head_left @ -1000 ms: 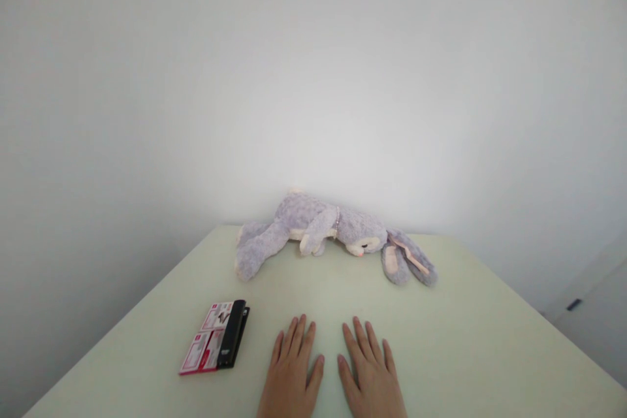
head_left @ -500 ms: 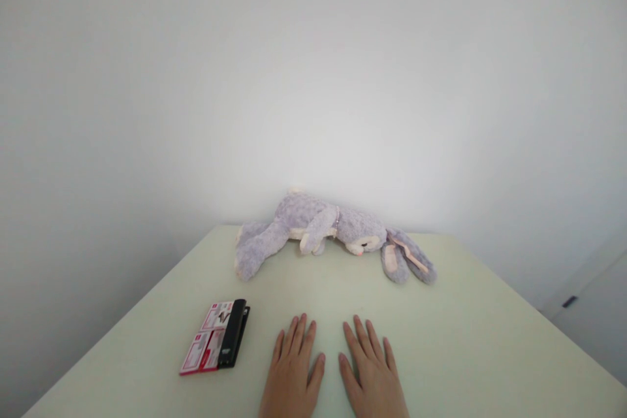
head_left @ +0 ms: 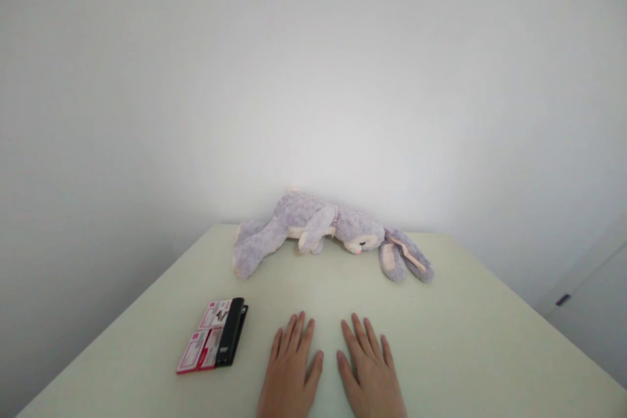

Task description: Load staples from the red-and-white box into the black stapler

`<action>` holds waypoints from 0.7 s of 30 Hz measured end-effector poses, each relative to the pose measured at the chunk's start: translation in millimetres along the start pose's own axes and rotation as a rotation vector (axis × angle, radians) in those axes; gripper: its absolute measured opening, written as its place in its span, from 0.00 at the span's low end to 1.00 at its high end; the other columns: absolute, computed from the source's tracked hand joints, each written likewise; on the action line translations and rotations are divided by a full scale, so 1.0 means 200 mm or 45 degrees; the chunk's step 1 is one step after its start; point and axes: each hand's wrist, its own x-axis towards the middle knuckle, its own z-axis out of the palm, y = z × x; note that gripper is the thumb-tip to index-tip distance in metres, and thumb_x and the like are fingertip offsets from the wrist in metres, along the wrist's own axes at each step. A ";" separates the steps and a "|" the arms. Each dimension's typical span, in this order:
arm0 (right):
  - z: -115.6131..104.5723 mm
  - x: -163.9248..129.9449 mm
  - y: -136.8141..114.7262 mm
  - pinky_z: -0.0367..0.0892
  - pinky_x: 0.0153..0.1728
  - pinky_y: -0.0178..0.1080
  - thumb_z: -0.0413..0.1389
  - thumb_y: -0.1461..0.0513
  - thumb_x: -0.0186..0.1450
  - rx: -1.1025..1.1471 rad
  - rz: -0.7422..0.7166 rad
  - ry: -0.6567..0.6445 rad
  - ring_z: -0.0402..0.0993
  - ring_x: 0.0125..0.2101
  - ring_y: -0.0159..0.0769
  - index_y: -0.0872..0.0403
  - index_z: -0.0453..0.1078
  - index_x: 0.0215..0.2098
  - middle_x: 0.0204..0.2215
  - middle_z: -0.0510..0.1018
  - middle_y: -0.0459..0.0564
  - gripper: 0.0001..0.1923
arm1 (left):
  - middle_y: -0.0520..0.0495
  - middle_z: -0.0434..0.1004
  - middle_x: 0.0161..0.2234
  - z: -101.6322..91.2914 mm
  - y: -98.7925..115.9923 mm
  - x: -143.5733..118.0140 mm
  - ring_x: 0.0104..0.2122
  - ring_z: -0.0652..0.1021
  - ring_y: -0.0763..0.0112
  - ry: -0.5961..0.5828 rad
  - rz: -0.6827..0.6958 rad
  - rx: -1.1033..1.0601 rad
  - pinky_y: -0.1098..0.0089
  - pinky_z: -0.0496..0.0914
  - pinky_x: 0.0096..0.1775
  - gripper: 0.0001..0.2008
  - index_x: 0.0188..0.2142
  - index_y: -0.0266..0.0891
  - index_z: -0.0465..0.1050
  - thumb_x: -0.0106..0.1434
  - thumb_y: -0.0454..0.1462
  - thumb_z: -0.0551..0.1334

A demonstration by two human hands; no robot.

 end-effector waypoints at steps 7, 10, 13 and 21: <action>0.00 0.01 0.02 0.49 0.68 0.63 0.39 0.44 0.74 0.007 0.006 -0.016 0.43 0.72 0.49 0.39 0.50 0.72 0.73 0.47 0.41 0.31 | 0.52 0.50 0.73 0.01 -0.01 0.01 0.71 0.57 0.59 -0.024 -0.022 0.010 0.48 0.59 0.67 0.28 0.71 0.53 0.49 0.74 0.48 0.49; 0.00 0.01 0.02 0.49 0.69 0.63 0.39 0.44 0.74 0.006 -0.001 -0.007 0.43 0.72 0.47 0.40 0.50 0.72 0.73 0.47 0.40 0.31 | 0.52 0.49 0.73 0.01 0.00 0.01 0.71 0.56 0.59 -0.033 -0.023 0.008 0.47 0.59 0.67 0.28 0.72 0.53 0.49 0.75 0.49 0.49; -0.01 0.01 0.02 0.48 0.69 0.62 0.39 0.45 0.74 -0.002 -0.005 -0.007 0.43 0.72 0.47 0.40 0.50 0.72 0.73 0.47 0.40 0.31 | 0.52 0.49 0.73 0.00 0.00 0.01 0.71 0.56 0.59 -0.034 -0.033 -0.006 0.47 0.58 0.68 0.28 0.71 0.53 0.49 0.75 0.49 0.49; 0.02 0.01 0.03 0.49 0.68 0.64 0.39 0.44 0.74 -0.006 0.002 -0.025 0.45 0.72 0.49 0.41 0.52 0.72 0.72 0.48 0.42 0.31 | 0.52 0.48 0.73 -0.01 0.00 0.02 0.71 0.56 0.58 -0.071 -0.041 -0.014 0.45 0.59 0.67 0.28 0.71 0.53 0.50 0.74 0.49 0.49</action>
